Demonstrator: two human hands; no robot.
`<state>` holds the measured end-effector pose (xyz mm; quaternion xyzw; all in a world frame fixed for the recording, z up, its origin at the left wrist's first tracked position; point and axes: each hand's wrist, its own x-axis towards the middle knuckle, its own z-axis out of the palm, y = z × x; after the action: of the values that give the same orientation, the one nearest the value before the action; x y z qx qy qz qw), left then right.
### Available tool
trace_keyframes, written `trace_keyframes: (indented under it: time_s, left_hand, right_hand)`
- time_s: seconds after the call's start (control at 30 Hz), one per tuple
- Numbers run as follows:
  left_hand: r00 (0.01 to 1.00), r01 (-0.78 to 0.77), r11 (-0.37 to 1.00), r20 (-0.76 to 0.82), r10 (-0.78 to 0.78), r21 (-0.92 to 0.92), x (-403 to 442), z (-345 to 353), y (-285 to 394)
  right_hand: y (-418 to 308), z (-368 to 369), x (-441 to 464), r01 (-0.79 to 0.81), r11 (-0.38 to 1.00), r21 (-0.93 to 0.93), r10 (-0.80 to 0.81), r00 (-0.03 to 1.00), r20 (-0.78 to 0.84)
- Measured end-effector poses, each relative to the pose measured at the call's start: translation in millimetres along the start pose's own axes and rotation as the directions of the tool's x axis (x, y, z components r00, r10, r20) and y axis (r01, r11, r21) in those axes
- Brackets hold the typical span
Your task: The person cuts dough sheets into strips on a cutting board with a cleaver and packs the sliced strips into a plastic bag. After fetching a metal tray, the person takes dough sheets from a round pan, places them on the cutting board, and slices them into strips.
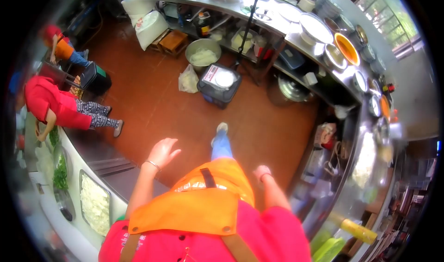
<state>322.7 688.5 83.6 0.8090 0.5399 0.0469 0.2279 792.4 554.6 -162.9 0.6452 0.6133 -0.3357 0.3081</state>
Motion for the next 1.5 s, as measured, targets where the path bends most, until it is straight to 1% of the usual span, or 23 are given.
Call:
trace_keyframes:
  time_s: [0.07, 0.17, 0.3, 0.33, 0.37, 0.4, 0.43, 0.53, 0.6, 0.7, 0.73, 0.77, 0.83, 0.9, 0.97, 1.03, 1.07, 1.17, 1.2, 1.27, 1.3, 1.37, 1.5]
  left_hand:
    - [0.998, 0.066, 0.998, -0.004, -0.066, 0.007, 23.8, -9.4, -19.4]
    - [0.949, 0.306, 0.952, 0.074, -0.307, 0.025, 50.0, -15.7, -47.5]
    - [0.865, 0.466, 0.882, 0.172, -0.472, 0.073, 69.1, -10.1, -87.4]
    - [0.849, 0.495, 0.867, 0.182, -0.496, 0.057, 72.1, -5.0, -93.5]
    - [0.833, 0.522, 0.852, 0.193, -0.519, 0.039, 76.3, -2.3, -97.1]
    - [0.829, 0.525, 0.851, 0.206, -0.519, 0.031, 81.4, -2.0, -98.1]
    - [0.808, 0.558, 0.830, 0.230, -0.542, -0.004, 87.0, -1.9, -95.6]
    - [0.772, 0.621, 0.776, 0.263, -0.579, -0.113, 108.6, 0.6, -101.0]
    - [0.772, 0.629, 0.753, 0.264, -0.578, -0.193, 110.7, 23.4, -117.7]
    - [0.766, 0.640, 0.729, 0.268, -0.584, -0.242, 117.1, 41.5, -135.3]
    - [0.753, 0.654, 0.718, 0.289, -0.591, -0.237, 121.7, 48.4, -145.3]
    - [0.738, 0.669, 0.706, 0.314, -0.597, -0.230, 120.2, 57.6, -155.5]
    - [0.723, 0.676, 0.713, 0.349, -0.596, -0.183, 115.1, 68.9, -174.7]
    - [0.729, 0.653, 0.748, 0.363, -0.581, -0.116, 119.0, 72.7, -190.3]
    - [0.682, 0.727, 0.643, 0.354, -0.640, -0.240, 128.0, 63.8, -192.9]
    - [0.663, 0.744, 0.553, 0.314, -0.680, -0.374, 134.4, 67.4, -198.5]
    - [0.667, 0.727, 0.527, 0.273, -0.693, -0.440, 134.8, 79.0, -209.4]
    - [0.650, 0.703, 0.432, 0.264, -0.712, -0.565, 131.0, 106.5, -226.6]
    - [0.647, 0.706, 0.409, 0.292, -0.704, -0.578, 130.3, 113.5, -230.3]
    - [0.642, 0.727, 0.387, 0.363, -0.675, -0.566, 136.5, 125.6, -237.7]
    - [0.635, 0.748, 0.389, 0.408, -0.656, -0.538, 136.8, 130.4, -243.4]
    - [0.616, 0.768, 0.357, 0.462, -0.639, -0.531, 144.7, 132.1, -256.3]
    - [0.536, 0.738, 0.095, 0.495, -0.684, -0.668, 170.4, 129.7, -285.5]
  right_hand:
    - [17.1, -21.7, 31.4, -0.033, 0.998, -0.047, 0.037, 0.995, 0.097]
    - [38.6, -76.6, 74.2, 0.313, 0.824, -0.473, -0.222, 0.945, 0.239]
    - [41.9, -155.8, 175.4, 0.353, 0.715, -0.603, -0.310, 0.934, 0.180]
    - [32.7, -207.5, 169.4, 0.221, 0.894, -0.389, -0.235, 0.972, 0.011]
    - [31.7, -226.5, 188.2, 0.056, 0.995, 0.077, -0.037, 0.971, -0.235]
    - [20.3, -271.6, 173.3, 0.170, 0.985, 0.003, -0.156, 0.911, -0.383]
    - [24.7, -273.2, 207.4, 0.234, 0.842, 0.486, -0.001, 0.901, -0.433]
    - [19.4, -300.4, 252.1, 0.453, 0.540, 0.709, -0.027, 0.852, -0.523]
    - [7.7, -312.5, 240.5, 0.428, 0.510, 0.746, -0.020, 0.873, -0.487]
    - [7.6, -291.0, 239.0, 0.215, 0.430, 0.877, -0.009, 0.972, -0.234]
    - [8.7, -276.5, 243.9, 0.188, 0.599, 0.778, -0.038, 0.978, -0.207]
    - [14.0, -260.3, 250.0, 0.098, 0.507, 0.857, -0.042, 0.995, -0.089]
    - [14.5, -248.3, 243.0, 0.028, 0.626, 0.780, -0.067, 0.998, 0.018]
    - [23.1, -219.8, 272.9, 0.132, 0.682, 0.719, -0.119, 0.991, -0.069]
    - [33.8, -206.3, 290.5, 0.212, 0.749, 0.628, -0.161, 0.977, -0.138]
    - [15.8, -268.2, 259.5, 0.349, 0.934, 0.083, -0.339, 0.934, -0.114]
    - [3.3, -303.6, 242.4, 0.394, 0.899, -0.191, -0.418, 0.902, -0.106]
    - [-6.5, -355.2, 263.8, 0.364, 0.870, -0.334, -0.473, 0.806, -0.355]
    - [-25.2, -409.4, 227.0, 0.187, 0.919, 0.348, -0.053, 0.931, -0.360]
    - [-12.5, -437.4, 264.6, 0.287, 0.521, 0.804, 0.058, 0.928, -0.369]
    - [-25.1, -482.4, 236.1, 0.422, 0.349, 0.836, 0.091, 0.873, -0.479]
    - [-19.4, -552.8, 236.2, 0.514, 0.444, 0.734, 0.073, 0.795, -0.602]
    - [-23.1, -655.9, 229.7, 0.578, 0.321, 0.751, 0.235, 0.719, -0.654]
